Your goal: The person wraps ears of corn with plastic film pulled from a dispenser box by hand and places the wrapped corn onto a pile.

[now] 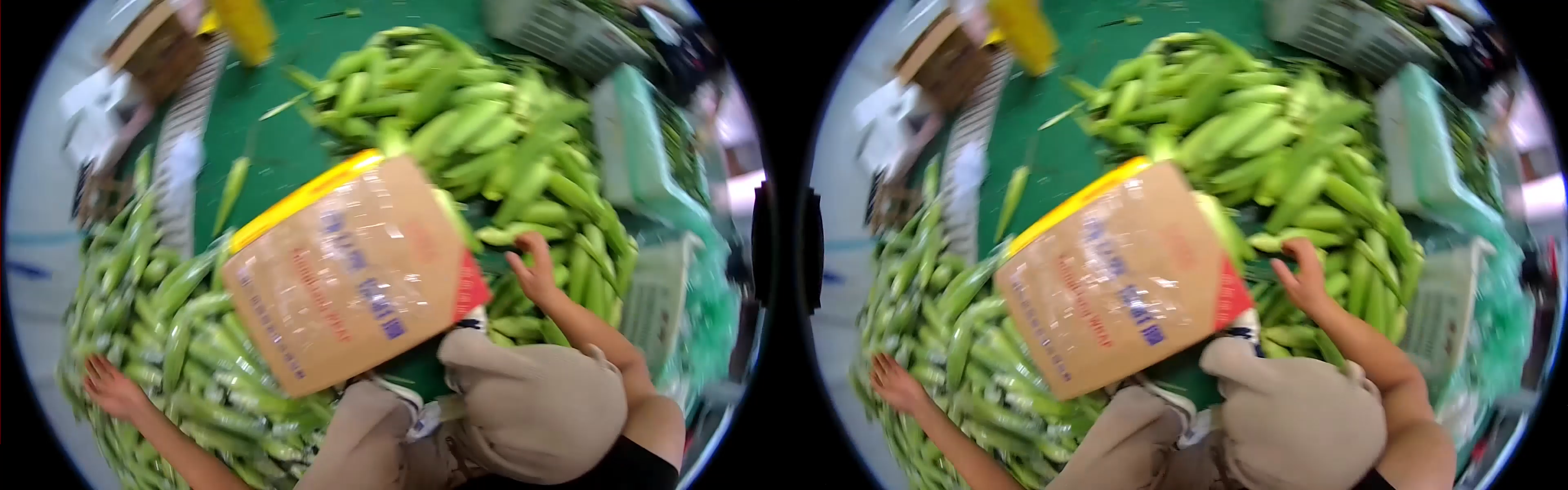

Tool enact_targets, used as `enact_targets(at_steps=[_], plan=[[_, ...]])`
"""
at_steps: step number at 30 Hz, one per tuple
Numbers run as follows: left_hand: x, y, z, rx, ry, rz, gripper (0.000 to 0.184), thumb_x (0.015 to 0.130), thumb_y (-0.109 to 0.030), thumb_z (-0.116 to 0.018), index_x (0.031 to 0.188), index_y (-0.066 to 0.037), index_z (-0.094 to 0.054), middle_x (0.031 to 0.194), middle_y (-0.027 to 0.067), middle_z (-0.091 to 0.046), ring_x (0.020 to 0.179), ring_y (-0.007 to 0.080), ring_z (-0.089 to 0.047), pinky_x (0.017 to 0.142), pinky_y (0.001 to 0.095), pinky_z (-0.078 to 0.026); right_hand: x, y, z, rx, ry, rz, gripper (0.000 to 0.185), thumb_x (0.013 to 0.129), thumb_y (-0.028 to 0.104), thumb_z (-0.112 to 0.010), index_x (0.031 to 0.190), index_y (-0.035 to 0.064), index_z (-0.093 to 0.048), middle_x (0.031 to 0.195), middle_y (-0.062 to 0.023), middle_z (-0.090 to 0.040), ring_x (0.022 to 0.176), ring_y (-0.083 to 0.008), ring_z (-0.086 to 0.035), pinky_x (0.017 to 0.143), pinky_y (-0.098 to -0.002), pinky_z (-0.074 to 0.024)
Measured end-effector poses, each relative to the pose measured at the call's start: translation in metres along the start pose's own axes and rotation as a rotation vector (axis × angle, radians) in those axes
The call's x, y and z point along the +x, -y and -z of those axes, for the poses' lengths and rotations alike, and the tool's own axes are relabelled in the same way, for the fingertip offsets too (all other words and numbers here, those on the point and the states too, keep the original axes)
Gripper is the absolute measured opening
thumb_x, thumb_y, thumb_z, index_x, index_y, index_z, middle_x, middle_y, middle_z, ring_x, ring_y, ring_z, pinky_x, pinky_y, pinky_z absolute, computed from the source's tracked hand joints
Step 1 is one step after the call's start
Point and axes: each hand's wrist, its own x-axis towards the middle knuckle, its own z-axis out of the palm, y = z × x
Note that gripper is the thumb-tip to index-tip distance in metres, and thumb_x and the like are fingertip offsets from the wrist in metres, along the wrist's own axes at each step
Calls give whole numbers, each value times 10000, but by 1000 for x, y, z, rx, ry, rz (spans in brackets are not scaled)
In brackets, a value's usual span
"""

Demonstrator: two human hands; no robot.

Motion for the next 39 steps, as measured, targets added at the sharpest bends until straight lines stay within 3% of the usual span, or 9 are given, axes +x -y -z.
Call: enact_targets(at_steps=[3, 4, 8, 14, 20, 22, 26, 32, 39], plan=[[-195, 70, -25, 617, 548, -172, 461, 1047, -292, -556, 1341, 62, -580, 1295, 172, -648, 1240, 290, -592, 1149, 448, -422, -23, -53, 17, -494, 66, -111, 269, 863, 125, -749, 1105, 45, -661, 1135, -184, -638, 1073, -417, -585, 917, -495, -503], [-258, 88, -31, 386, 684, -65, 441, 972, -189, -682, 1339, 42, -603, 1402, 184, -624, 1348, 294, -555, 1161, 440, -411, -30, -61, 20, -537, 171, -181, 297, 845, 73, -714, 1137, 55, -665, 1167, -173, -632, 1122, -413, -572, 938, -504, -496], [-360, 66, -69, 978, 1397, -661, 583, 942, -380, -692, 1456, -121, -598, 1588, 178, -497, 1485, 402, -427, 1237, 618, -234, 7, -57, 19, -742, 24, 42, 402, 789, 64, -692, 1189, 84, -666, 1205, -150, -616, 1203, -357, -564, 995, -495, -479], [-386, 55, -72, 1181, 1474, -517, 591, 908, -425, -706, 1466, -248, -626, 1689, 180, -351, 1546, 458, -298, 1230, 699, -138, 19, -87, 4, -985, 222, 222, 651, 778, 173, -754, 1407, 112, -597, 1366, -101, -589, 1319, -299, -527, 1128, -522, -401], [-389, 53, -66, 1194, 1480, -522, 591, 905, -507, -703, 1463, -326, -629, 1696, 169, -340, 1556, 476, -265, 1211, 742, -100, 29, -68, 47, -931, 341, 184, 751, 635, 240, -922, 1314, 127, -622, 1262, -118, -622, 1214, -355, -584, 1071, -491, -457], [-389, 58, -67, 1209, 1506, -554, 583, 905, -533, -695, 1454, -347, -635, 1696, 165, -341, 1559, 474, -261, 1206, 751, -95, 14, -74, 79, -699, 311, 110, 797, 644, 217, -929, 1343, 58, -581, 1221, -191, -629, 1084, -430, -638, 894, -451, -551], [-397, 53, -64, 1188, 1529, -522, 586, 909, -567, -679, 1456, -363, -635, 1702, 160, -332, 1561, 480, -254, 1160, 803, -117, 36, -2, 100, -156, 216, 92, 729, 720, 109, -866, 1356, 21, -521, 1236, -209, -624, 1099, -446, -641, 964, -451, -526], [-401, 50, -58, 1186, 1443, -610, 635, 890, -535, -728, 1477, -326, -603, 1698, 169, -320, 1550, 494, -265, 1144, 816, -126, 126, 202, -54, -70, 613, 711, 731, 796, 194, -847, 1449, 111, -529, 1362, -112, -623, 1213, -336, -635, 989, -435, -547], [-357, 40, -95, 845, 1025, -672, 731, 766, -317, -896, 1423, -197, -600, 1492, 137, -522, 1392, 397, -489, 1193, 586, -319, 134, 215, -177, -289, 619, 928, 730, 802, 231, -802, 1467, 134, -514, 1228, -50, -635, 1193, -302, -605, 986, -508, -492]])
